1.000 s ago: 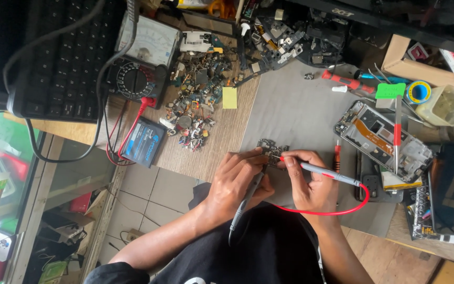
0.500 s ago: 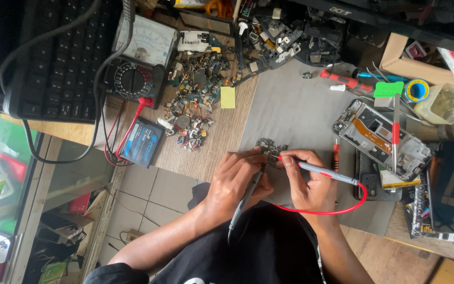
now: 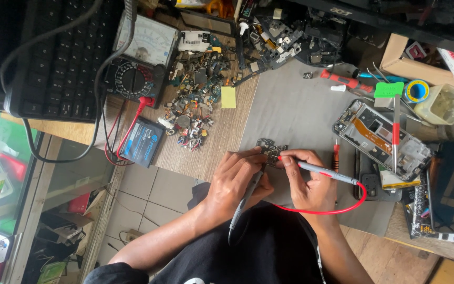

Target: Using a multimeter to test components and circuits on a mobile phone motherboard

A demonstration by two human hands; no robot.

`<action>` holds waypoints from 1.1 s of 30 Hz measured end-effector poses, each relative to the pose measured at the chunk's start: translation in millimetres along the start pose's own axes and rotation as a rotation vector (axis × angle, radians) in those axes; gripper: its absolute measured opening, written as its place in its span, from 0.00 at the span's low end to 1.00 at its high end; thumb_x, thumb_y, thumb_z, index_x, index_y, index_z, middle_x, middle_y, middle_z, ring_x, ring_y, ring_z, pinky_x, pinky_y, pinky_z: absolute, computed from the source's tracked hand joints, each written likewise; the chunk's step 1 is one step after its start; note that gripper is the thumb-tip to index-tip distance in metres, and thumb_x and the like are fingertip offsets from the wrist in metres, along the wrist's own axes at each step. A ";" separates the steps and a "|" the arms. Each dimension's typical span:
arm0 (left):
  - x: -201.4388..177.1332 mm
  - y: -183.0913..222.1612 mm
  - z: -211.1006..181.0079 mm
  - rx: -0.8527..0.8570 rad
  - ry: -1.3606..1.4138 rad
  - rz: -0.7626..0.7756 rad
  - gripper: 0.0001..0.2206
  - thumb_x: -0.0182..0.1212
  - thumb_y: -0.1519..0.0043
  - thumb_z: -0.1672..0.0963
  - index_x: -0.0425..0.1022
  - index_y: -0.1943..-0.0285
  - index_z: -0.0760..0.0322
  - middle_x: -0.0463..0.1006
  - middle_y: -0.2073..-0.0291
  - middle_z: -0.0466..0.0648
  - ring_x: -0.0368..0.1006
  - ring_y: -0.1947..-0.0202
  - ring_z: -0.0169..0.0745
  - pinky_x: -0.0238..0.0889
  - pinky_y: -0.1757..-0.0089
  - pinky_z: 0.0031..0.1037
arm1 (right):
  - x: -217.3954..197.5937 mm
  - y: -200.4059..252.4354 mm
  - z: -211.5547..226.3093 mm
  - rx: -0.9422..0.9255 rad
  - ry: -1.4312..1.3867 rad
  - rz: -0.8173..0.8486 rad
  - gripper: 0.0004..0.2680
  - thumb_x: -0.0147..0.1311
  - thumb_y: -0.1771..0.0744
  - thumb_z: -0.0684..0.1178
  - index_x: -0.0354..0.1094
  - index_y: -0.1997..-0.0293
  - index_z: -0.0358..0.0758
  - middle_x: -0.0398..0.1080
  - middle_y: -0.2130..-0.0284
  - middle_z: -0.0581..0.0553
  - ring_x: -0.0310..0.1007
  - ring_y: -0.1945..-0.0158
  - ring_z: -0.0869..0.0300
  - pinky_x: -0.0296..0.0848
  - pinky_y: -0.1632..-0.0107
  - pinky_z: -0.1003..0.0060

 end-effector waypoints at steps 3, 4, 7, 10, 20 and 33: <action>0.1 0.5 0.1 -0.005 0.019 0.008 0.08 0.70 0.45 0.62 0.74 0.67 0.72 0.81 0.67 0.59 0.82 0.60 0.67 0.70 0.67 0.39 | 1.0 0.9 -2.3 0.009 -0.007 0.003 0.04 0.58 0.30 0.47 0.79 0.58 0.43 0.78 0.73 0.47 0.81 0.62 0.57 0.74 0.49 0.62; 0.4 1.2 0.5 -0.004 0.020 0.008 0.08 0.70 0.45 0.62 0.74 0.67 0.72 0.81 0.67 0.59 0.82 0.60 0.67 0.70 0.67 0.39 | 0.7 0.8 -1.5 0.009 -0.007 0.002 0.04 0.58 0.30 0.47 0.79 0.58 0.43 0.78 0.73 0.47 0.81 0.62 0.57 0.74 0.49 0.62; 0.8 1.9 0.7 -0.002 0.020 0.010 0.08 0.70 0.44 0.61 0.73 0.67 0.72 0.81 0.67 0.59 0.82 0.59 0.66 0.70 0.66 0.39 | -0.5 0.4 0.3 0.005 0.003 -0.009 0.04 0.58 0.30 0.47 0.79 0.58 0.43 0.79 0.72 0.47 0.82 0.62 0.57 0.74 0.49 0.62; 0.9 1.7 1.0 -0.008 0.011 0.010 0.08 0.70 0.43 0.61 0.73 0.67 0.72 0.81 0.67 0.59 0.82 0.60 0.66 0.70 0.67 0.38 | -1.3 0.2 -0.5 0.004 -0.021 -0.019 0.04 0.58 0.30 0.47 0.79 0.58 0.43 0.79 0.72 0.47 0.81 0.62 0.57 0.74 0.49 0.63; 0.3 -1.6 -2.1 -0.010 0.015 0.010 0.08 0.70 0.43 0.61 0.74 0.67 0.72 0.81 0.67 0.59 0.82 0.60 0.66 0.69 0.67 0.38 | -1.5 -0.8 1.5 -0.020 -0.002 0.009 0.04 0.59 0.30 0.46 0.78 0.58 0.41 0.78 0.72 0.46 0.82 0.62 0.56 0.75 0.49 0.61; -0.8 0.3 -4.0 -0.048 -0.084 0.194 0.07 0.65 0.41 0.64 0.68 0.63 0.69 0.79 0.59 0.52 0.80 0.49 0.55 0.64 0.55 0.34 | 3.1 1.5 6.2 0.055 -0.008 0.103 0.07 0.51 0.29 0.46 0.73 0.55 0.34 0.78 0.67 0.44 0.81 0.62 0.61 0.75 0.52 0.70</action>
Point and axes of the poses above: each hand's wrist, its own y-axis away from the middle knuckle, its own x-axis out of the palm, z = x × y, the point moved 9 cm from there along -y, towards the middle knuckle
